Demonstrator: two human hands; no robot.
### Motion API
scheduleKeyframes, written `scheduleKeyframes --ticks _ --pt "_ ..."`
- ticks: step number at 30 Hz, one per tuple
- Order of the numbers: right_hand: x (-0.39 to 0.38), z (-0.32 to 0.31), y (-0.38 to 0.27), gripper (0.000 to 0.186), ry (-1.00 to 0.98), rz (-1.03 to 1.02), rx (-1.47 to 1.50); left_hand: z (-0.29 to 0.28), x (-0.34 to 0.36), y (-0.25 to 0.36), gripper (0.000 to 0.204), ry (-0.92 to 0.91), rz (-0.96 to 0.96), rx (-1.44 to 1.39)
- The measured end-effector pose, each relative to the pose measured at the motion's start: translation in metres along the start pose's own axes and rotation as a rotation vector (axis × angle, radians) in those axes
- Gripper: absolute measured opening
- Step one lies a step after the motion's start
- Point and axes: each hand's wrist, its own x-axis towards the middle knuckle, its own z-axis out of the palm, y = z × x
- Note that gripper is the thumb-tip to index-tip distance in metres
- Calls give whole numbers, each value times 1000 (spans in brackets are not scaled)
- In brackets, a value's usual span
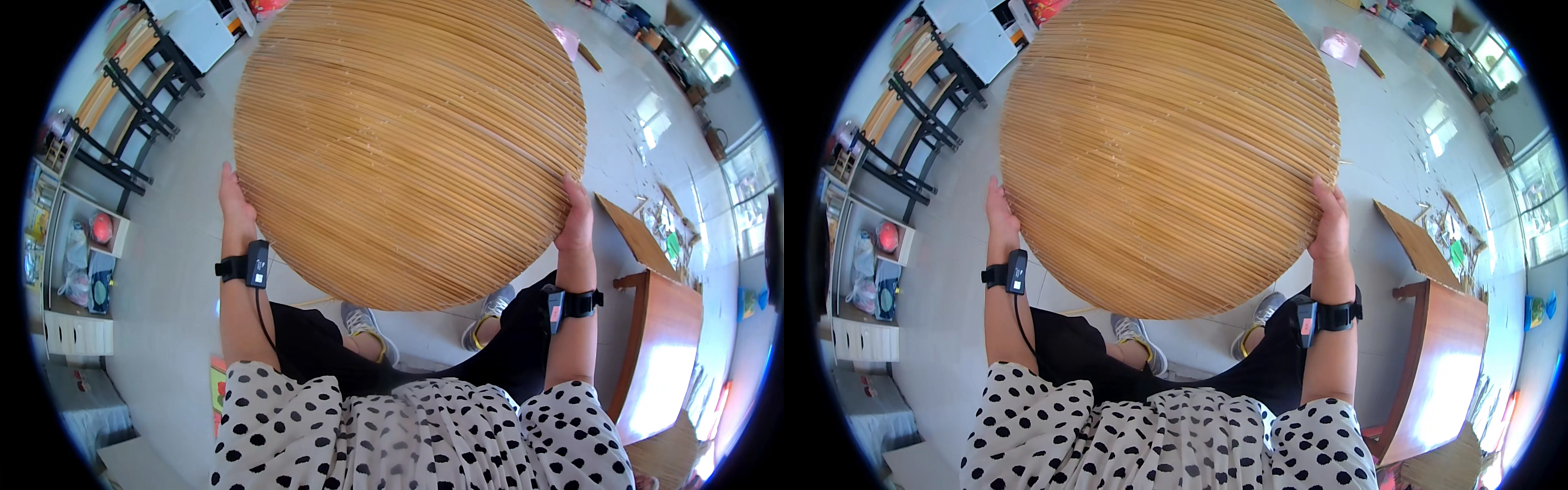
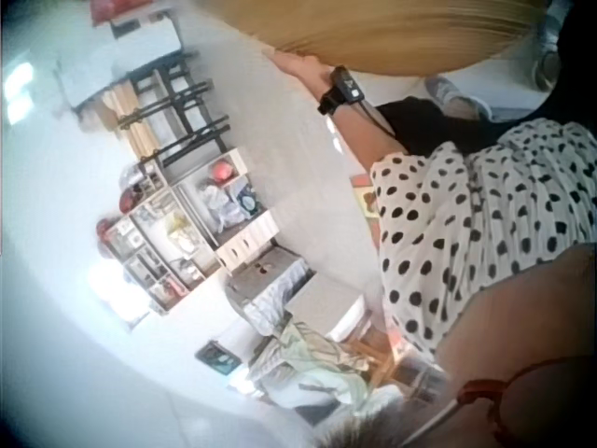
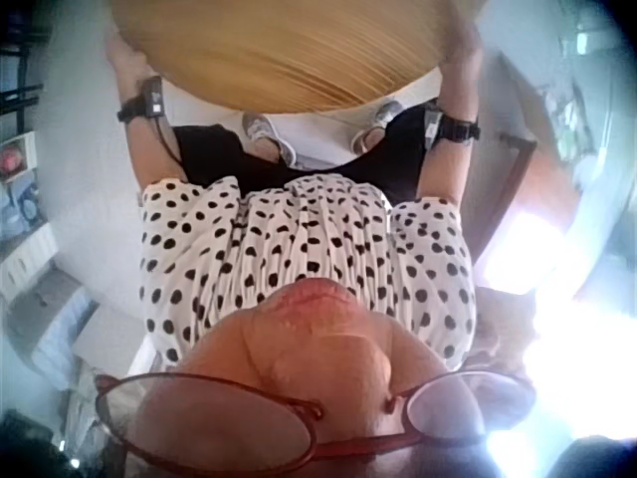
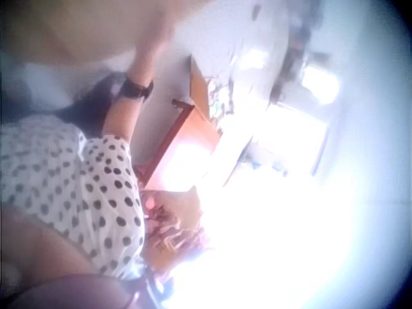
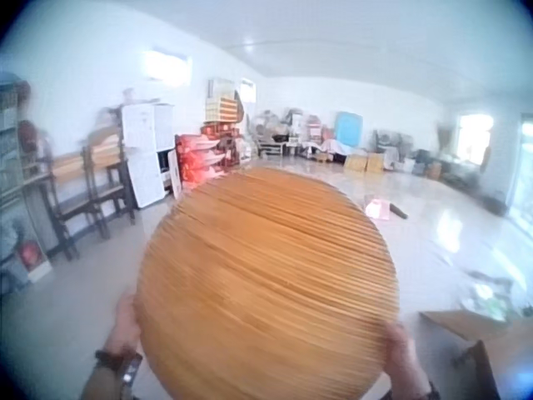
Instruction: The person sews the edge of a woven bamboo disc by hand using a needle and thread, pulling the thread through the gaps to secure the border.
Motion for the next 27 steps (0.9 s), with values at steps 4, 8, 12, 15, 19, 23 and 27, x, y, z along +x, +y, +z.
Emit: scheduleKeyframes --ticks 4,8,12,15,19,23,27 --pt "-6 -1 -5 41 -114 19 120 16 -15 -5 61 25 46 60" --pt "-1 -9 1 40 -96 -14 73 13 -7 -4 58 7 -32 35" --pt "1 -10 2 42 -84 -28 54 2 7 -5 58 -11 69 143" --pt "-7 -1 -4 44 -77 -26 70 4 3 -1 60 89 273 482" --pt "-23 8 -13 44 -13 -61 0 8 -13 16 58 125 299 582" --pt "-45 36 -26 44 76 -98 -140 7 -14 20 53 63 331 457" --pt "-55 51 -30 40 54 -115 -156 27 -18 15 51 5 339 418"
